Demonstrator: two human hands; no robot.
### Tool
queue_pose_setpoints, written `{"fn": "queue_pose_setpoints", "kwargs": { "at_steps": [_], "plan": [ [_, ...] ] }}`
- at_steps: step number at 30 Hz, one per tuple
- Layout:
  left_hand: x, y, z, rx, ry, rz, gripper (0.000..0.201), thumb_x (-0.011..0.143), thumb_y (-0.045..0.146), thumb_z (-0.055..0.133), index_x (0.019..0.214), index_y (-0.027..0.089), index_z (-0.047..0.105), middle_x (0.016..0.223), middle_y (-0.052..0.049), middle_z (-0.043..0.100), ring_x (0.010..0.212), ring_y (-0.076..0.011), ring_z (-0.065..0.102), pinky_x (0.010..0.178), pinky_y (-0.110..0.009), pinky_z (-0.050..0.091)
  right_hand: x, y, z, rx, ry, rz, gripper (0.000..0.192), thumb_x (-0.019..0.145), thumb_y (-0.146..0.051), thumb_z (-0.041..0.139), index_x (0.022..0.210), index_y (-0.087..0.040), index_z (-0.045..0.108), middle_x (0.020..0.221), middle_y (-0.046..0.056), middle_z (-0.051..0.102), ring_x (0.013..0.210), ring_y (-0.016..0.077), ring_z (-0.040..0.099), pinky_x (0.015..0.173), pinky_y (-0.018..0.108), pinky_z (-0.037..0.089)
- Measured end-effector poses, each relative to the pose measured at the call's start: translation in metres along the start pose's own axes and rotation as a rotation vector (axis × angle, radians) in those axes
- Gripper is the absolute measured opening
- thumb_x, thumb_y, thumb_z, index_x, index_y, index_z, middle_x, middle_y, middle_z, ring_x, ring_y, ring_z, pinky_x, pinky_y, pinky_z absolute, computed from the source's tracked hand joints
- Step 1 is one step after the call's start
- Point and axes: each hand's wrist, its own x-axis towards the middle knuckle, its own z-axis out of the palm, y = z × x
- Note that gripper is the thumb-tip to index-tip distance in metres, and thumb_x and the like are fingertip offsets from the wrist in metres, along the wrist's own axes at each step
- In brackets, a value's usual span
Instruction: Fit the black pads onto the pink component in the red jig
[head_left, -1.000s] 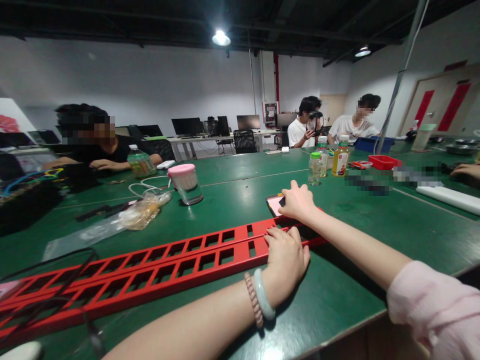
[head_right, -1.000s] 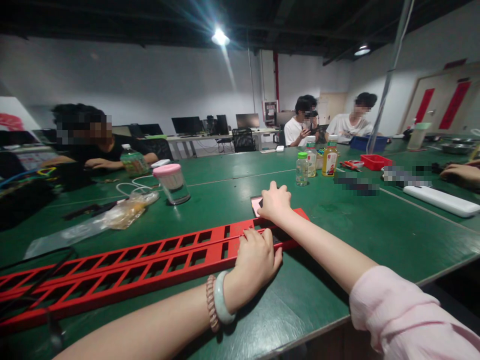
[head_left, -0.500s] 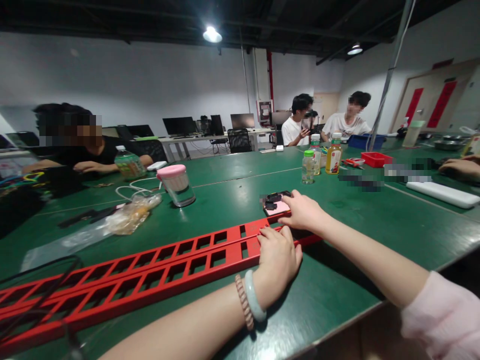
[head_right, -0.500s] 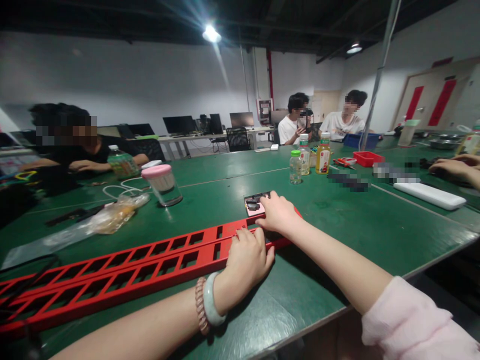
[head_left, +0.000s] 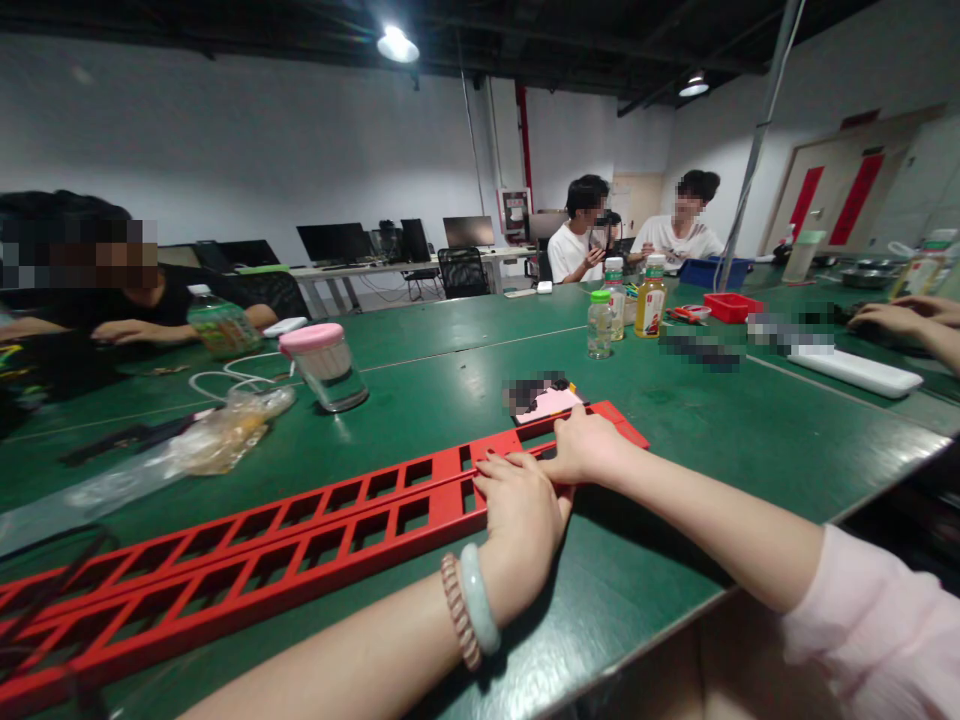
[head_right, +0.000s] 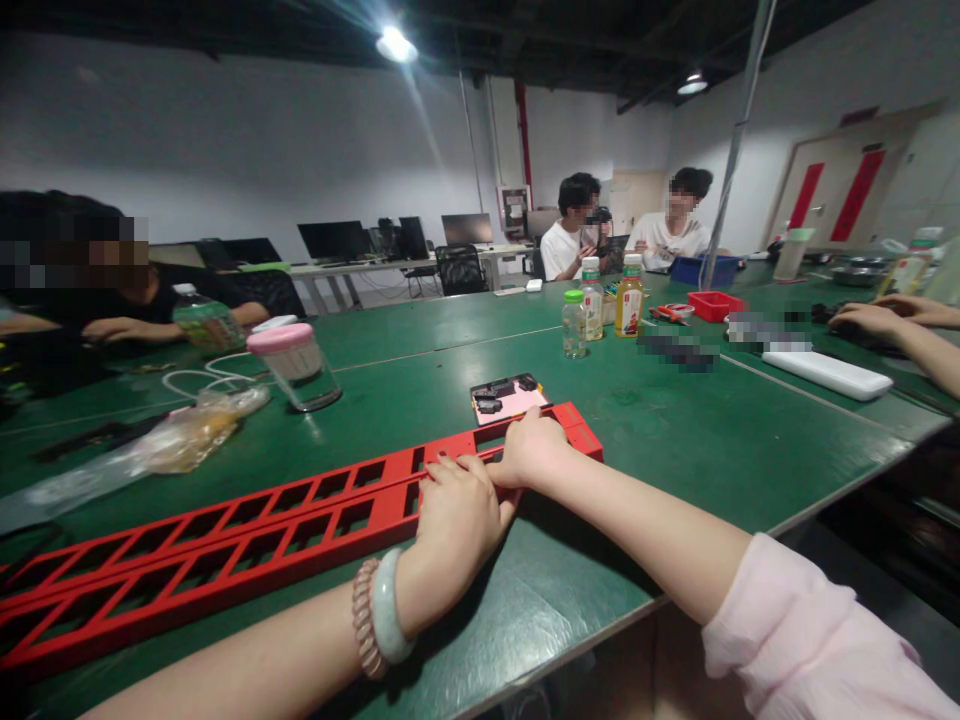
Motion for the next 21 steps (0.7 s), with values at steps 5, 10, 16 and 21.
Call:
{"fn": "queue_pose_setpoints", "kwargs": {
  "at_steps": [5, 10, 16, 21],
  "plan": [
    [0.001, 0.0, -0.003, 0.014, -0.035, 0.021, 0.072, 0.078, 0.053, 0.048, 0.109, -0.011, 0.051, 0.109, -0.04, 0.051, 0.097, -0.0456, 0.055, 0.073, -0.049, 0.045, 0.007, -0.004, 0.002, -0.021, -0.008, -0.02, 0.071, 0.061, -0.065, 0.055, 0.102, -0.009, 0.064, 0.108, 0.025, 0.053, 0.086, 0.0347, 0.061, 0.071, 0.042, 0.049],
    [0.002, 0.0, -0.004, 0.03, -0.072, 0.025, 0.069, 0.081, 0.048, 0.046, 0.112, -0.014, 0.049, 0.111, -0.041, 0.05, 0.101, -0.0463, 0.053, 0.075, -0.048, 0.045, -0.007, -0.019, -0.012, -0.111, 0.105, 0.028, 0.054, 0.068, -0.048, 0.057, 0.103, -0.007, 0.063, 0.111, 0.025, 0.048, 0.087, 0.0342, 0.058, 0.066, 0.045, 0.048],
    [0.0, 0.001, -0.005, 0.033, -0.069, 0.039, 0.074, 0.078, 0.053, 0.05, 0.111, -0.013, 0.05, 0.109, -0.04, 0.051, 0.101, -0.0466, 0.053, 0.076, -0.049, 0.044, 0.009, -0.009, -0.022, -0.075, 0.389, -0.016, 0.037, 0.076, -0.038, 0.053, 0.098, -0.012, 0.064, 0.114, 0.019, 0.043, 0.09, 0.0292, 0.052, 0.068, 0.04, 0.047],
    [0.0, 0.001, -0.005, 0.05, -0.082, 0.02, 0.076, 0.078, 0.056, 0.048, 0.113, -0.011, 0.049, 0.11, -0.039, 0.051, 0.103, -0.0455, 0.052, 0.077, -0.049, 0.044, 0.074, 0.025, 0.008, 0.106, 0.526, -0.222, 0.037, 0.08, -0.044, 0.05, 0.096, -0.014, 0.065, 0.112, 0.013, 0.045, 0.097, 0.0228, 0.048, 0.088, 0.037, 0.04]
  ]
}}
